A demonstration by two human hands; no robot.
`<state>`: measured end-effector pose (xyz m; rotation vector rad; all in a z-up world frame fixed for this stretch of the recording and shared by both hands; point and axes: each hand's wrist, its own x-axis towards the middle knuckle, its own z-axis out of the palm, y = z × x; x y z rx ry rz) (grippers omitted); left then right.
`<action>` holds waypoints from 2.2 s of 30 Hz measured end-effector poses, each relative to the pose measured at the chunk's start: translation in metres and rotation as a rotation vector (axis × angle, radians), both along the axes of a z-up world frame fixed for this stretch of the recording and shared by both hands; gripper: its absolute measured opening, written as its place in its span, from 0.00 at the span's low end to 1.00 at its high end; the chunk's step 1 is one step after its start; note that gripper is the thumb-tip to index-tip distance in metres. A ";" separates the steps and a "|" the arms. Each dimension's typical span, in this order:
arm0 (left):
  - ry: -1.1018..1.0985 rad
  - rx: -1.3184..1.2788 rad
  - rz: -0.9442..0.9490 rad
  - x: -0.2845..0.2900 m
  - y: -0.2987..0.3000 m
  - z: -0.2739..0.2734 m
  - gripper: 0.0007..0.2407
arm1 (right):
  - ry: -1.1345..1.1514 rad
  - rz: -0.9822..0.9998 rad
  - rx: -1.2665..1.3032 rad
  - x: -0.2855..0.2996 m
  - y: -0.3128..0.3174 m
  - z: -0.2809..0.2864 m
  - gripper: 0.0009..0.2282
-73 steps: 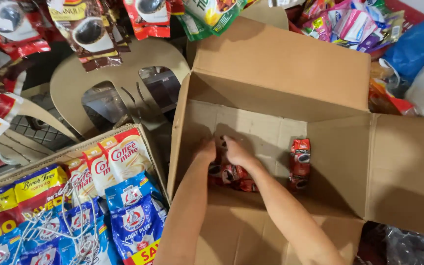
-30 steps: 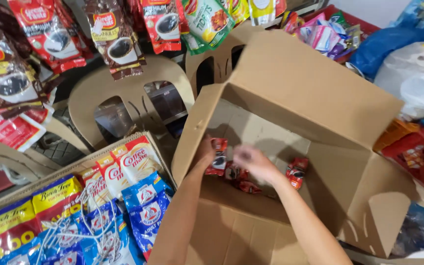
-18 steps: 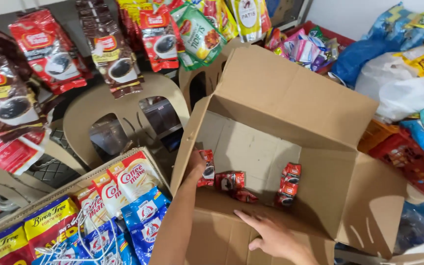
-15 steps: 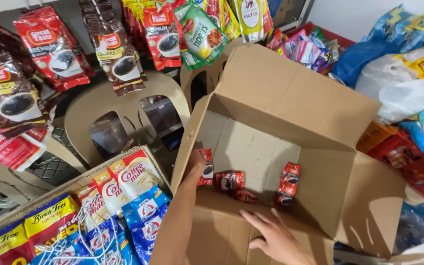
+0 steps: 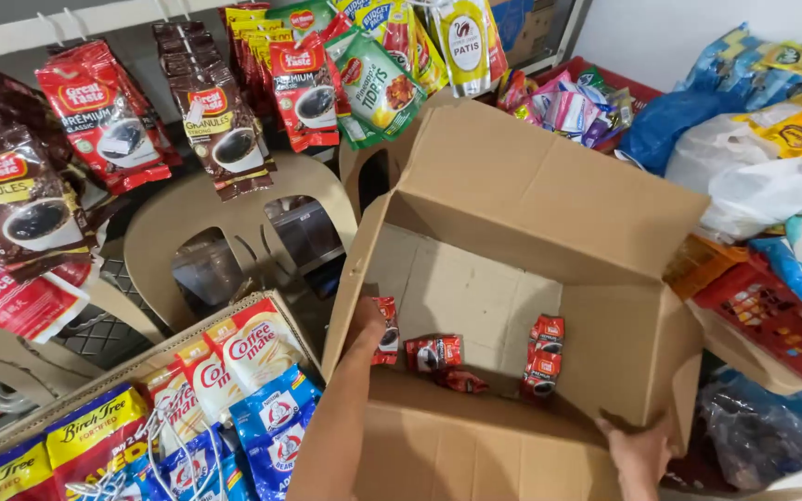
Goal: Organizing and restocking various grocery items such as coffee, milk powder, and snacks onto shelves and into boxes in a small grocery store or pantry.
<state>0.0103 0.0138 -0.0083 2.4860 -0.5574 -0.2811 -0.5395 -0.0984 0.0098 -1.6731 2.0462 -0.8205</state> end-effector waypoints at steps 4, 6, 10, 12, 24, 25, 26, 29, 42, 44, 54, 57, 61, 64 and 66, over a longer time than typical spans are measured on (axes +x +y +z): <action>-0.039 -0.039 -0.039 0.021 -0.018 0.005 0.14 | 0.075 0.068 -0.078 -0.010 -0.025 0.020 0.40; -0.056 -0.054 -0.068 0.019 -0.017 -0.002 0.14 | 0.157 0.140 -0.180 -0.013 -0.027 0.036 0.31; -0.075 -0.058 -0.094 0.017 -0.006 -0.010 0.15 | 0.166 0.184 -0.357 -0.012 -0.047 0.099 0.28; -0.103 -0.074 -0.131 0.014 -0.007 -0.009 0.15 | 0.203 0.245 -0.403 -0.004 -0.048 0.153 0.21; -0.041 0.113 -0.277 -0.038 -0.002 0.085 0.13 | 0.597 0.377 -0.523 0.051 -0.149 0.263 0.10; -0.054 0.107 -0.268 -0.039 0.000 0.076 0.13 | 0.585 0.379 -0.536 0.054 -0.143 0.267 0.10; -0.152 0.209 -0.369 -0.041 0.003 0.068 0.17 | 0.529 0.380 -0.473 0.056 -0.136 0.271 0.14; -0.259 0.294 -0.433 -0.066 0.024 0.091 0.15 | 0.494 0.392 -0.307 0.047 -0.146 0.242 0.14; -0.272 0.133 -0.339 -0.114 0.047 0.110 0.05 | 0.745 0.223 -0.525 0.072 -0.093 0.222 0.42; -0.242 0.085 -0.336 -0.116 0.051 0.127 0.05 | 0.672 0.389 -0.508 0.100 -0.060 0.239 0.39; -0.054 -0.289 -0.277 -0.143 0.091 0.179 0.09 | 0.128 1.277 -0.674 0.213 0.110 0.205 0.18; -0.154 -0.316 -0.320 -0.141 0.107 0.162 0.08 | 0.419 1.279 -0.471 0.221 0.130 0.211 0.18; -0.170 -0.265 -0.310 -0.150 0.105 0.148 0.07 | 0.375 1.268 -0.367 0.218 0.129 0.209 0.18; -0.172 -0.267 -0.270 -0.156 0.104 0.159 0.09 | 0.360 1.281 -0.472 0.217 0.125 0.197 0.18; -0.142 -0.293 -0.243 -0.164 0.106 0.160 0.09 | 0.319 1.282 -0.552 0.209 0.127 0.186 0.17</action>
